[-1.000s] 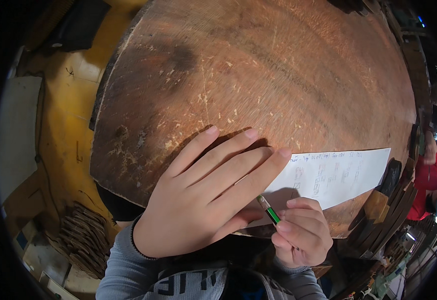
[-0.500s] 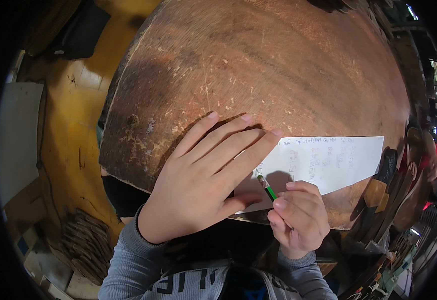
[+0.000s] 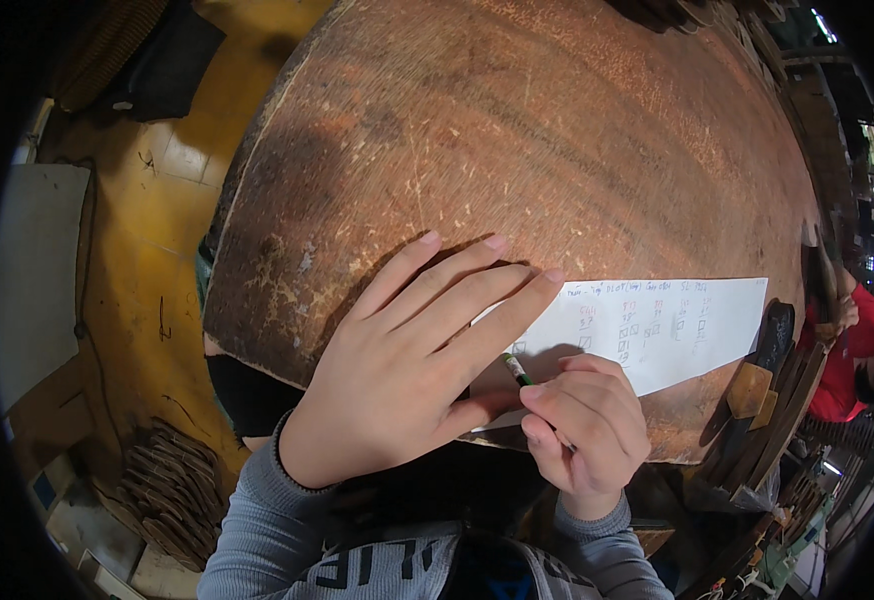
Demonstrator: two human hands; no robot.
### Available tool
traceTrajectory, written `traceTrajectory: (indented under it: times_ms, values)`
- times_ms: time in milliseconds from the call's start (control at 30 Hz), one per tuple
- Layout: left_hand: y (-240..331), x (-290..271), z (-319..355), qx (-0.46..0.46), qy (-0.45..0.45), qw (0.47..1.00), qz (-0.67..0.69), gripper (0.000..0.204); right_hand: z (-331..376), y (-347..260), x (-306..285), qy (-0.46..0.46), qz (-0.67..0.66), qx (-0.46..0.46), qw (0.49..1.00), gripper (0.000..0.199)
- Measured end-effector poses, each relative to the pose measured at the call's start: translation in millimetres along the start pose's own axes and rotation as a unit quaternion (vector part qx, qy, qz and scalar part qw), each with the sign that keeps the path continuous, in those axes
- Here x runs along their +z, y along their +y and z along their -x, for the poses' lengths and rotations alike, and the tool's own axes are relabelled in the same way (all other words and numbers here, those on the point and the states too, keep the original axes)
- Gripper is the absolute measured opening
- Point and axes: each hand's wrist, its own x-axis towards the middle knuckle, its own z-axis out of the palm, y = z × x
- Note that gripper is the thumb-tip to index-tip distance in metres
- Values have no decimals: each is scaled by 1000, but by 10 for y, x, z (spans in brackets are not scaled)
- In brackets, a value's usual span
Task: The person repeatedly retrieves brown shoe sole components from a green sack on the floor, stacks them on a wooden table, and occasionally writes on a paper sheet with a pen. A coworker across the table also handles similar components.
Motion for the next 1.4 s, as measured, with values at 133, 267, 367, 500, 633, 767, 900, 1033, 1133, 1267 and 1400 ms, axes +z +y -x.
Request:
traceTrajectory:
  times_ms: [133,267,367,500,633,767,900,1033,1133,1267,1400]
  values:
    - [0,-10,-2,-1,-3,1000,3,75,-1,22,1,-9,-14,5,1000,17]
    - [0,-24,7,-5,-16,1000,8,75,8,33,21,40,-30,12,999,16]
    - [-9,-19,9,-1,-12,1000,6,76,13,64,30,35,-23,36,998,17]
    - [-20,-11,10,4,-12,1000,-6,76,30,74,38,41,-20,34,998,14]
    - [-16,-13,14,2,-11,1000,-3,75,42,52,51,76,-40,36,996,11]
    - [-16,-17,16,0,-10,1000,6,75,31,70,66,41,-26,37,998,8]
    - [-21,-21,13,2,-12,1000,5,77,28,74,67,51,-33,37,997,9]
    - [-20,-23,20,3,-16,1000,7,78,33,50,53,57,-53,30,996,8]
    - [-23,-17,25,5,-15,1000,8,78,18,65,58,31,-48,22,998,8]
    - [-33,-7,30,6,-13,1000,13,78,5,74,78,34,-61,34,997,8]
    - [-33,-9,31,8,-14,1000,7,78,6,70,83,31,-53,29,998,8]
